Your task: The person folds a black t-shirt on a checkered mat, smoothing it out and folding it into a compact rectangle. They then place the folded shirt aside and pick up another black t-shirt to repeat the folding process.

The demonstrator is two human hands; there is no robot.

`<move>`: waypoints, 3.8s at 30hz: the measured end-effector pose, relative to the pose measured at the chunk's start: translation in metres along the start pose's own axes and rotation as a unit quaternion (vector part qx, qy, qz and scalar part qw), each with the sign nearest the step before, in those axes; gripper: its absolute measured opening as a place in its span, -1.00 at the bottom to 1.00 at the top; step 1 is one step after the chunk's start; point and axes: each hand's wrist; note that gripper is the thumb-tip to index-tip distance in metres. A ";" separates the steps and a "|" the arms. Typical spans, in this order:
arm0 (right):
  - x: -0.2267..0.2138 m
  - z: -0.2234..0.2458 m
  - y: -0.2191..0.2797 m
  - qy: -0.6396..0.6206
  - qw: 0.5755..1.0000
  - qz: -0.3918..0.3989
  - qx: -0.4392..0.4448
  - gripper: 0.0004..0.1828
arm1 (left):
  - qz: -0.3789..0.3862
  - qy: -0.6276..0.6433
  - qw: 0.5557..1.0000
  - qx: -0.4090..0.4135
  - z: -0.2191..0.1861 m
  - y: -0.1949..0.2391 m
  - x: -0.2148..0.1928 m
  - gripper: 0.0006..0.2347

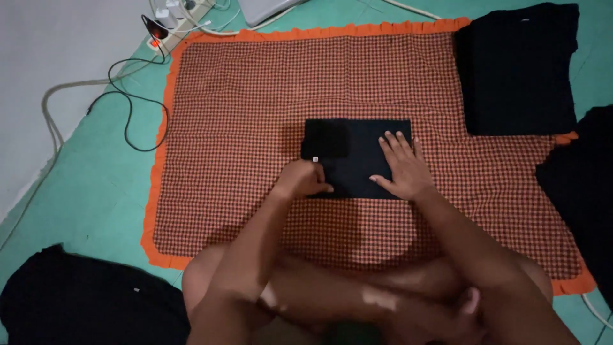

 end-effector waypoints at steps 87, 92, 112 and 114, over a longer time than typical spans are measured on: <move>-0.098 0.068 -0.219 -0.159 0.937 0.263 -0.164 -0.44 | 0.167 0.255 0.938 -0.166 -0.038 0.062 -0.108 0.06; -0.122 0.058 -0.183 -0.145 0.938 0.262 -0.174 -0.48 | 0.150 0.219 0.951 -0.157 -0.057 0.054 -0.087 -0.09; -0.220 -0.048 0.102 -0.250 0.967 -0.030 -0.029 -0.64 | -0.132 0.225 0.957 0.131 -0.150 0.030 -0.071 -0.64; -0.218 -0.067 0.121 -0.294 0.953 -0.075 -0.018 -0.66 | -0.107 0.246 0.954 0.134 -0.159 -0.004 -0.066 -0.60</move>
Point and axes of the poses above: each hand's wrist, its own y-axis away from the middle knuckle, its own x-axis out of the palm, z = x × y, and after that the axes turned 15 degrees about z, right-handed
